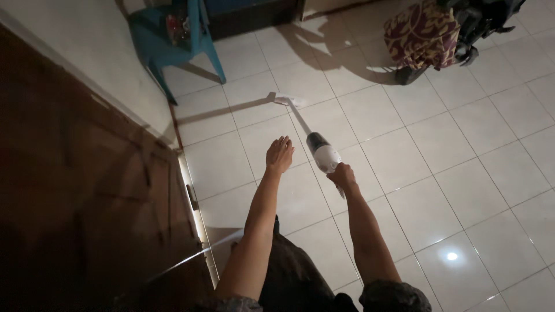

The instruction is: The person vacuums the tiled floor around boxes, a motorcycle, and a plastic chair using a handheld vacuum cleaner.

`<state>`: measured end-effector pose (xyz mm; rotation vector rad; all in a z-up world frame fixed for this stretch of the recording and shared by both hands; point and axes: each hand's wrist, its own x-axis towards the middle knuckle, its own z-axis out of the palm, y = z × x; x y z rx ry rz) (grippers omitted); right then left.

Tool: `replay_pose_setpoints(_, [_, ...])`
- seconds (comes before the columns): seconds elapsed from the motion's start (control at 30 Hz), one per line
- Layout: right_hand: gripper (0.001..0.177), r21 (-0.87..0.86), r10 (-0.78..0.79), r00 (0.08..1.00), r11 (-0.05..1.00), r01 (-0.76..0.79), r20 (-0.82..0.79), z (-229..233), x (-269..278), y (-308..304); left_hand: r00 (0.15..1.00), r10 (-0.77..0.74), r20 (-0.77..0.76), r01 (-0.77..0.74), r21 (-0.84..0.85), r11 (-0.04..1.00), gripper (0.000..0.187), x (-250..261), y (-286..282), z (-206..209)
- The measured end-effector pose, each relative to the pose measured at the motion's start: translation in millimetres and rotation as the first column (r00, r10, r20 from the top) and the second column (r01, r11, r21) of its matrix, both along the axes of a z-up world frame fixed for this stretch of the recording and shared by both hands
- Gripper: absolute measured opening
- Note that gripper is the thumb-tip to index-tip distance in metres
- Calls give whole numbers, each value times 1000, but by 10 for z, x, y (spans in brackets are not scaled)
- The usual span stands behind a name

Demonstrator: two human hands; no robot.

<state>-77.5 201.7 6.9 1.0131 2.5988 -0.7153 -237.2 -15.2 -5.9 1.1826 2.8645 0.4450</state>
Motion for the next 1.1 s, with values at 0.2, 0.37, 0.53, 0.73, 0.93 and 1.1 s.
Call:
replay_pose_setpoints(0.2, [53, 14, 63, 997, 998, -62, -34, 67, 458, -126, 1000, 10, 14, -10, 2, 1000, 44, 413, -128, 56])
replay_pose_setpoints(0.37, [47, 12, 39, 999, 999, -39, -8, 94, 407, -91, 999, 31, 9, -31, 7, 999, 44, 366, -127, 115])
replay_pose_setpoints(0.53, [45, 2, 54, 996, 999, -54, -67, 55, 1, -57, 999, 39, 0, -39, 17, 999, 42, 62, -17, 72])
replay_pose_setpoints(0.73, [41, -60, -10, 999, 998, 7, -41, 26, -768, 90, 998, 60, 28, -60, 17, 998, 42, -667, 273, 37])
replay_pose_setpoints(0.93, [37, -84, -84, 996, 993, 80, -43, 133, -1685, 361, 999, 43, -17, -42, 52, 998, 42, -1550, 664, 124])
replay_pose_setpoints(1.1, [35, -91, -118, 993, 989, 117, 2, 165, -2249, 665, 995, 32, 97, -26, -57, 998, 39, -2129, 900, 245])
